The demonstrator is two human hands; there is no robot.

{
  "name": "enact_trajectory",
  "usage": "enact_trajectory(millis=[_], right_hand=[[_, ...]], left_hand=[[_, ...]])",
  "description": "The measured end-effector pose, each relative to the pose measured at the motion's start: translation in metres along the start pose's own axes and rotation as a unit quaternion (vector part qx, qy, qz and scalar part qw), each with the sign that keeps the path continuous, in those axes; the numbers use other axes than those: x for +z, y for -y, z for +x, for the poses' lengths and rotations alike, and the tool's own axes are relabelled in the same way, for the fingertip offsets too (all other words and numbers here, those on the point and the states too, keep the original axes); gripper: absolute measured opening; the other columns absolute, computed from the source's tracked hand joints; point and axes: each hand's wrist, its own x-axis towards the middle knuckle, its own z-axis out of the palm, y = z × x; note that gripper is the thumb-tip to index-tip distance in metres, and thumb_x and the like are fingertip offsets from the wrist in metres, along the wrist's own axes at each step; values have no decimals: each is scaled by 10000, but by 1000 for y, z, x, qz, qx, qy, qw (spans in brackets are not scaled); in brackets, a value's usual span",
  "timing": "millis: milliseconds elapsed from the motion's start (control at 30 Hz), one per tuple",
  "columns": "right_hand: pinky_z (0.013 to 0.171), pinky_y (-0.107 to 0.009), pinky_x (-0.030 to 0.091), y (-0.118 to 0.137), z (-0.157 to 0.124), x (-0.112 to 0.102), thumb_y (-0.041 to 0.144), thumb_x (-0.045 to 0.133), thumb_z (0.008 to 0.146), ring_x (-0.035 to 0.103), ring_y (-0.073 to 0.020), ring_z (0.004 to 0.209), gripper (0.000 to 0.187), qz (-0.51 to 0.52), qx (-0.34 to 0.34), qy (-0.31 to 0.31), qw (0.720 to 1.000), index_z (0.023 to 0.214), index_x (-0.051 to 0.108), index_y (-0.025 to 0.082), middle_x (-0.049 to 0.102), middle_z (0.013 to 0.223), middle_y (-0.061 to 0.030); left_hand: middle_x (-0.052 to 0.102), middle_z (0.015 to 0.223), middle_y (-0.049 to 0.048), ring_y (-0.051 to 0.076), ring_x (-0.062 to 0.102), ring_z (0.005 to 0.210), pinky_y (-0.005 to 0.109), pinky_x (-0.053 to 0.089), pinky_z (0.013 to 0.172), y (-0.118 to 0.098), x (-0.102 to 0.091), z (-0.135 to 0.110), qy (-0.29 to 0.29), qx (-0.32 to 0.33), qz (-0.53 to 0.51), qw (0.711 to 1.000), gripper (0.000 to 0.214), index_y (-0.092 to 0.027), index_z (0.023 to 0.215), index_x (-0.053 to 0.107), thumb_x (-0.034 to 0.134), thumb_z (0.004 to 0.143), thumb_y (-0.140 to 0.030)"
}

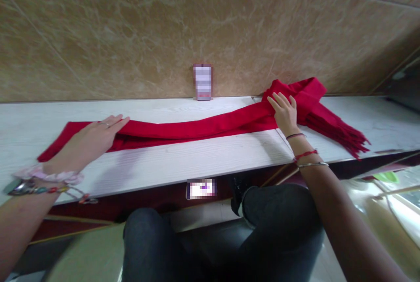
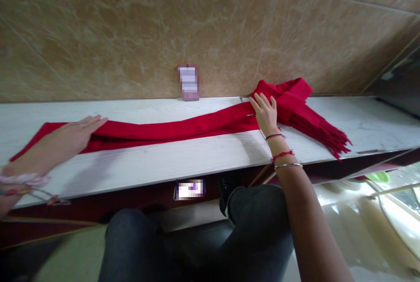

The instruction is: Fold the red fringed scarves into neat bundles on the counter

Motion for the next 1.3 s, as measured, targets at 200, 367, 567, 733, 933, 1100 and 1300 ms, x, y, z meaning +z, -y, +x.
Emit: enact_trajectory(millis=[200, 367, 567, 733, 933, 1100, 1300], right_hand=[[960, -473, 387, -28, -26, 15, 25, 376, 781, 521, -265, 1140, 465, 19, -46, 158, 986, 1161, 603, 168, 593, 1217, -110], [942, -368, 435, -12, -34, 24, 7, 402, 717, 567, -218, 1088, 523, 54, -105, 212, 970, 1190, 585, 133, 609, 1191, -119], [961, -389, 422, 18, -20, 18, -6, 427, 672, 573, -232, 1081, 545, 96, -128, 214, 964, 1169, 600, 135, 622, 1168, -119], [957, -390, 431, 18, -22, 19, 2, 418, 697, 566, -234, 1094, 512, 133, -109, 234, 957, 1162, 600, 118, 614, 1177, -133], [1006, -402, 381, 24, -29, 29, 5, 401, 717, 520, -220, 1152, 525, 153, -122, 221, 955, 1210, 553, 103, 575, 1231, -142], [1011, -430, 370, 15, -32, 26, -22, 396, 650, 493, -234, 1177, 635, 169, -83, 211, 959, 1264, 500, 101, 550, 1260, -149], [975, -405, 416, 4, -37, 19, 7, 427, 667, 553, -221, 1096, 507, 227, -91, 174, 954, 1106, 623, 169, 624, 1153, -90]], left_hand=[[313, 1445, 96, 312, 243, 1333, 574, 281, 985, -1, 34, -3, 62, 7, 25, 998, 529, -188, 1409, 289, 178, 899, -273], [327, 1440, 91, 300, 233, 1341, 546, 255, 1011, 58, 44, -18, 119, -46, 20, 992, 535, -180, 1384, 349, 164, 900, -311], [347, 1427, 98, 297, 251, 1335, 548, 207, 1027, 59, 26, -22, 90, -22, 50, 994, 562, -156, 1358, 395, 172, 876, -339], [351, 1430, 48, 158, 323, 1308, 331, 247, 1061, 24, 14, 9, 99, 106, -26, 989, 560, -152, 1350, 408, 156, 853, -209], [337, 1435, 32, 174, 303, 1322, 342, 241, 1077, 35, 27, 13, 90, 90, -96, 987, 574, -135, 1351, 408, 177, 827, -174], [313, 1444, 7, 164, 297, 1324, 301, 233, 1086, 41, 33, 3, 144, 86, -125, 978, 597, -130, 1368, 375, 246, 791, -209], [367, 1416, 68, 206, 324, 1304, 358, 237, 1071, 4, -12, 28, 189, 107, 3, 976, 570, -83, 1346, 383, 294, 785, -136]])
